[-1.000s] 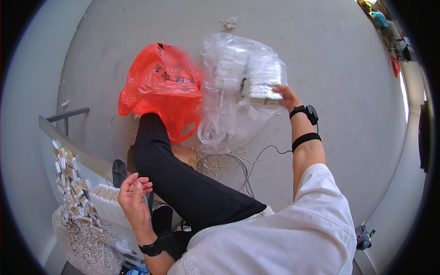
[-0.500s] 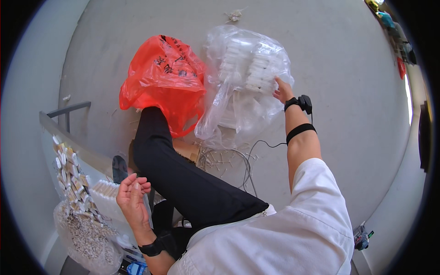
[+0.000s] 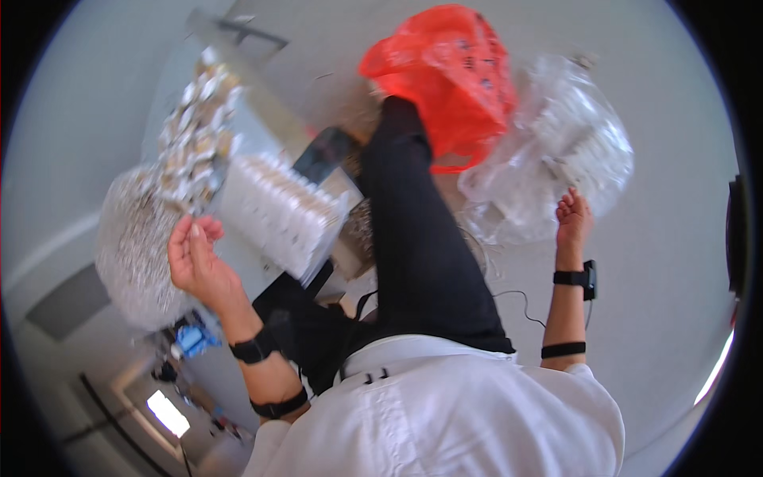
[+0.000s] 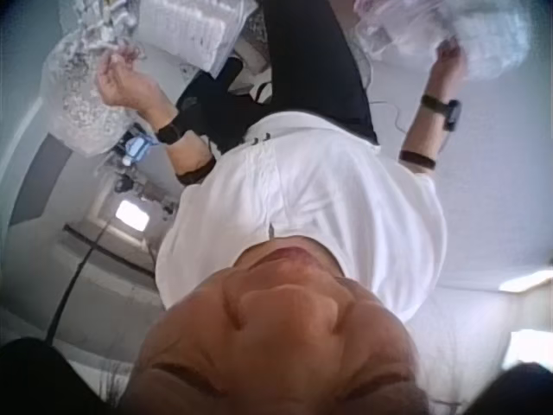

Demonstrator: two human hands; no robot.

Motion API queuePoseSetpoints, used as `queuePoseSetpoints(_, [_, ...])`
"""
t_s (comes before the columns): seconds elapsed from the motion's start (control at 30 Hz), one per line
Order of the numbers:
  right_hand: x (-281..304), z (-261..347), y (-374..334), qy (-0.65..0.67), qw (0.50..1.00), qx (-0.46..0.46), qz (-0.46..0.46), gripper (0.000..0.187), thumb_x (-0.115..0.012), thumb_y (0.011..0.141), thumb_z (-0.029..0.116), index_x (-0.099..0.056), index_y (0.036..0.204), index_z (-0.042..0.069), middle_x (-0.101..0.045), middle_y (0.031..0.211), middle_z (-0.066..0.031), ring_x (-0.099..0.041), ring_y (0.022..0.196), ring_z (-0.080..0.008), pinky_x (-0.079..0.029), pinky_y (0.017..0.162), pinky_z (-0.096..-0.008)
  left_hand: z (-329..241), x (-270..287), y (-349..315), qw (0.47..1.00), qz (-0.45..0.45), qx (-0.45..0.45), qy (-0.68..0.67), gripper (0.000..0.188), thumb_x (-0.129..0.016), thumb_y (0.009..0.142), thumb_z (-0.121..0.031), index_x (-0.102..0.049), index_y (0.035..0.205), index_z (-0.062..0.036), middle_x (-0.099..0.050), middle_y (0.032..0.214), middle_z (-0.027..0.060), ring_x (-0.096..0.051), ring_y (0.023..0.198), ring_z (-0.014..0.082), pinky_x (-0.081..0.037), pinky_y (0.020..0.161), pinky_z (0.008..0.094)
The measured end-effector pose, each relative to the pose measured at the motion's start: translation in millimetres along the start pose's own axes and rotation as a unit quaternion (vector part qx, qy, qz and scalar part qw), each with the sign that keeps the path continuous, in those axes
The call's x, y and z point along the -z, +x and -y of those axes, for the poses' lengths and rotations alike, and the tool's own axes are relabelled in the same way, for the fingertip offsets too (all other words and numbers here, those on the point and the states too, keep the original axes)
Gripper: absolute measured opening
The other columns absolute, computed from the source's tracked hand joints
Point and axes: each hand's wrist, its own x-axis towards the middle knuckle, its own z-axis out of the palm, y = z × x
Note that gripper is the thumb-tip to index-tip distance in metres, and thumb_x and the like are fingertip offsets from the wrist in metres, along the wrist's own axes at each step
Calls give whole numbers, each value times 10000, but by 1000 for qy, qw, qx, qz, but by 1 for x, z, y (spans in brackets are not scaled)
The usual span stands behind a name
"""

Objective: Packaging small boxes of cotton swabs into a clear plastic bag.

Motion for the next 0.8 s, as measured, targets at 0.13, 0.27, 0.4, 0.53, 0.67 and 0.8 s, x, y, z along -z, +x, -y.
queuePoseSetpoints(0.13, [-129, 37, -87, -77, 943, 33, 322, 231, -576, 946, 211, -642, 1014, 0, -618, 738, -28, -566, 598, -84, -447, 558, -193, 52, 102, 4, 978, -169, 29, 119, 194, -619, 895, -75, -595, 1064, 18, -656, 909, 115, -622, 768, 168, -508, 699, 283])
queuePoseSetpoints(0.27, [-235, 14, -171, -161, 849, 66, 498, 280, -562, 958, 250, -640, 988, -18, -638, 790, -34, -607, 686, -135, -497, 634, -265, 106, 121, -44, 940, -130, 313, -40, 336, -669, 887, -276, -579, 1093, -26, -661, 965, 116, -647, 845, 229, -511, 716, 352])
queuePoseSetpoints(0.4, [-288, -52, -199, -390, 720, 127, 560, 500, -647, 876, 431, -635, 913, -67, -645, 830, -155, -646, 823, -270, -500, 762, -342, 115, 45, -76, 910, -11, 369, -188, 381, -643, 909, -366, -589, 1106, -44, -662, 1000, 100, -648, 880, 203, -517, 764, 355])
queuePoseSetpoints(0.53, [-294, -76, -227, -473, 602, 438, 472, 609, -700, 786, 529, -640, 923, -62, -642, 858, -202, -648, 868, -303, -495, 768, -396, 98, 2, -69, 903, 22, 354, -241, 492, -733, 843, -240, -539, 1222, 6, -611, 1163, 114, -618, 1012, 218, -507, 882, 356])
queuePoseSetpoints(0.67, [-300, -68, -233, -540, 624, 185, 534, 727, -760, 704, 548, -610, 1040, -79, -644, 936, -206, -642, 893, -329, -498, 805, -393, 85, 13, -67, 868, 42, 377, -319, 572, -769, 778, -141, -495, 1254, 21, -604, 1169, 125, -608, 1043, 246, -496, 916, 380])
queuePoseSetpoints(0.8, [-285, -71, -226, -389, 754, -16, 530, 701, -866, 655, 346, -574, 1152, -54, -637, 1008, -102, -610, 940, -207, -470, 836, -306, 71, 10, -69, 884, 65, 333, -323, 612, -785, 743, -109, -484, 1259, 24, -604, 1161, 128, -608, 1039, 247, -494, 919, 379])
